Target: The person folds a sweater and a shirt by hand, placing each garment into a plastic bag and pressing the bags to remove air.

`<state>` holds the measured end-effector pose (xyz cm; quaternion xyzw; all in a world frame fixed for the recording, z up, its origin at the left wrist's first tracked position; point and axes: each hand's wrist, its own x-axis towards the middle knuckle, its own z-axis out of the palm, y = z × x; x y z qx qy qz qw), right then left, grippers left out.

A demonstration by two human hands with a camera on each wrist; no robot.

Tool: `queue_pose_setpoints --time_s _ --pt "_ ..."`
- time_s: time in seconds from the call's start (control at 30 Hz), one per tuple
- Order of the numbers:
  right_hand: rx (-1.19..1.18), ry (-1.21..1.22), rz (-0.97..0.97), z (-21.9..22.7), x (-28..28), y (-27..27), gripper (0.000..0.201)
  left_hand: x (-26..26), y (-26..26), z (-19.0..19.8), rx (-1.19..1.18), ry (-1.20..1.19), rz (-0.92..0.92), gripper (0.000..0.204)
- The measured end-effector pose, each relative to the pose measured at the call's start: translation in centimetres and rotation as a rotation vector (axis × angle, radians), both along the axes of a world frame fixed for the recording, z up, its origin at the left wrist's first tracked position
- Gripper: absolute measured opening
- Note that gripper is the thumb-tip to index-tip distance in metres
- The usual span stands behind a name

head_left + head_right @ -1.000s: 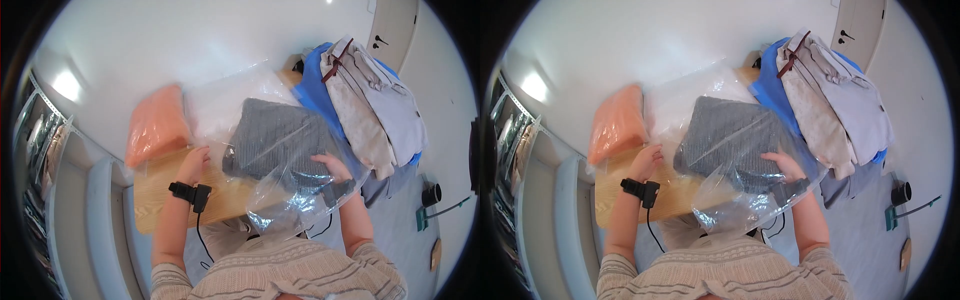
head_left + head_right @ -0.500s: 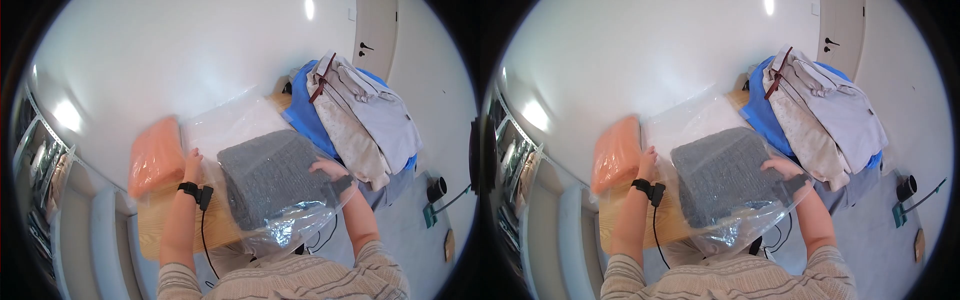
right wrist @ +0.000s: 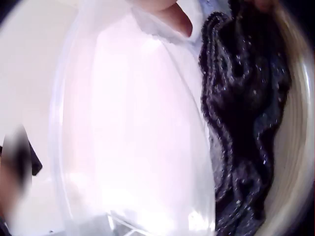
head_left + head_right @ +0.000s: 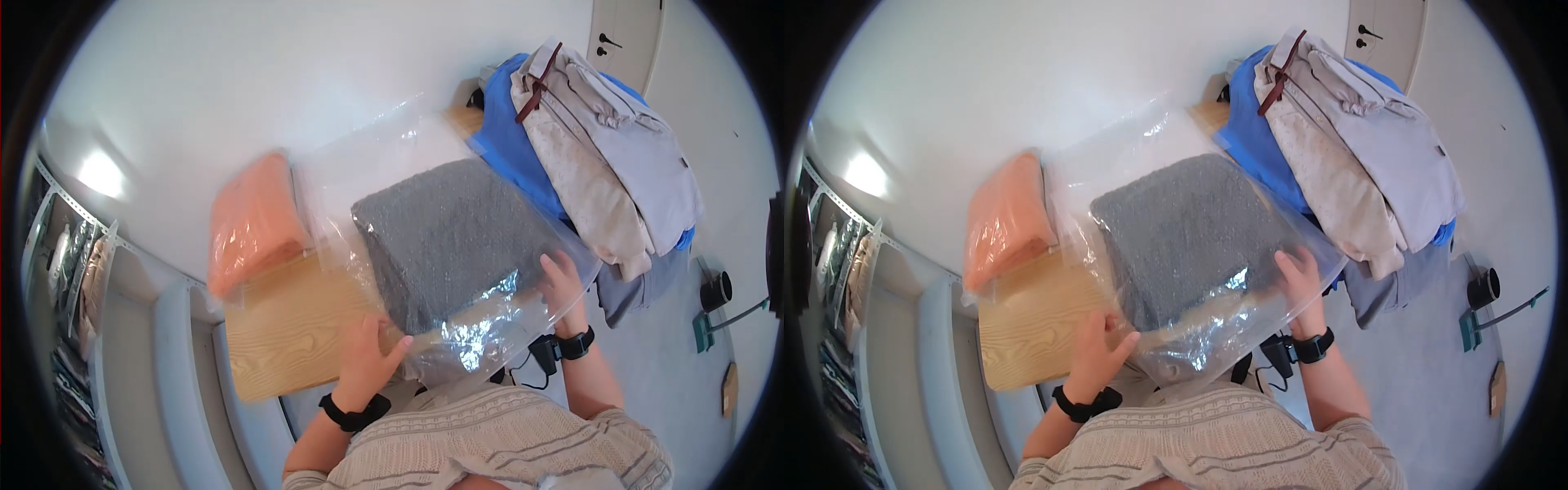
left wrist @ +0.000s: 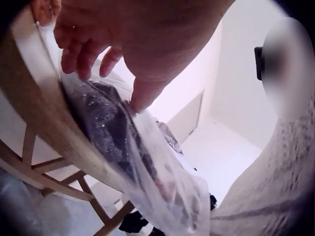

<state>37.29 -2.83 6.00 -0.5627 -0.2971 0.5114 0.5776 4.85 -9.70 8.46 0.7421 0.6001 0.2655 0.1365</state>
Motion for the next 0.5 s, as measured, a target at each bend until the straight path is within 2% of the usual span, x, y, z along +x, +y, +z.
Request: queue_pose_setpoints --time_s 0.03,0.07,0.1,0.13,0.17,0.2,0.27,0.33,0.37,0.4,0.43,0.5 --pt "0.072 0.098 -0.088 -0.8 -0.5 -0.1 0.069 0.2 -0.5 -0.8 -0.013 -0.002 0.004 0.056" --pt "0.145 0.197 -0.178 -1.7 -0.9 -0.2 0.07 0.2 -0.8 -2.0 -0.076 -0.085 0.093 0.056" --pt "0.131 0.195 -0.176 -2.6 -0.9 -0.1 0.07 0.3 -1.3 -2.7 -0.141 -0.167 0.181 0.057" --pt "0.16 0.279 -0.059 -3.2 -0.4 0.3 0.069 0.8 -1.8 -3.0 -0.157 -0.169 0.184 0.057" --pt "0.186 0.362 0.053 -3.5 0.0 0.7 0.068 1.4 -2.1 -3.2 -0.12 -0.388 0.206 0.058" --pt "0.119 0.333 0.055 -3.0 -0.1 0.8 0.064 1.9 -2.5 -3.5 -0.089 -0.609 0.231 0.059" --pt "0.026 0.285 0.053 -2.3 -0.7 2.0 0.061 2.2 -2.4 -4.6 -0.063 -0.636 0.184 0.059" --pt "0.055 0.504 0.002 -2.7 -1.0 2.9 0.051 2.0 -2.4 -5.7 -0.03 -0.664 0.131 0.059" --pt "0.044 0.492 -0.008 -2.8 -0.7 2.1 0.051 1.5 -2.3 -6.1 0.04 -0.601 0.1 0.057" --pt "0.087 0.517 0.067 -2.6 -0.5 1.5 0.048 1.4 -2.2 -6.1 0.118 -0.538 0.069 0.056" --pt "0.135 0.541 0.148 -2.4 -0.3 1.2 0.045 1.5 -2.5 -5.8 0.087 -0.63 0.087 0.052" --pt "0.066 0.599 0.202 -3.1 0.7 0.1 0.045 1.2 -2.6 -6.3 0.074 -0.618 0.091 0.049"
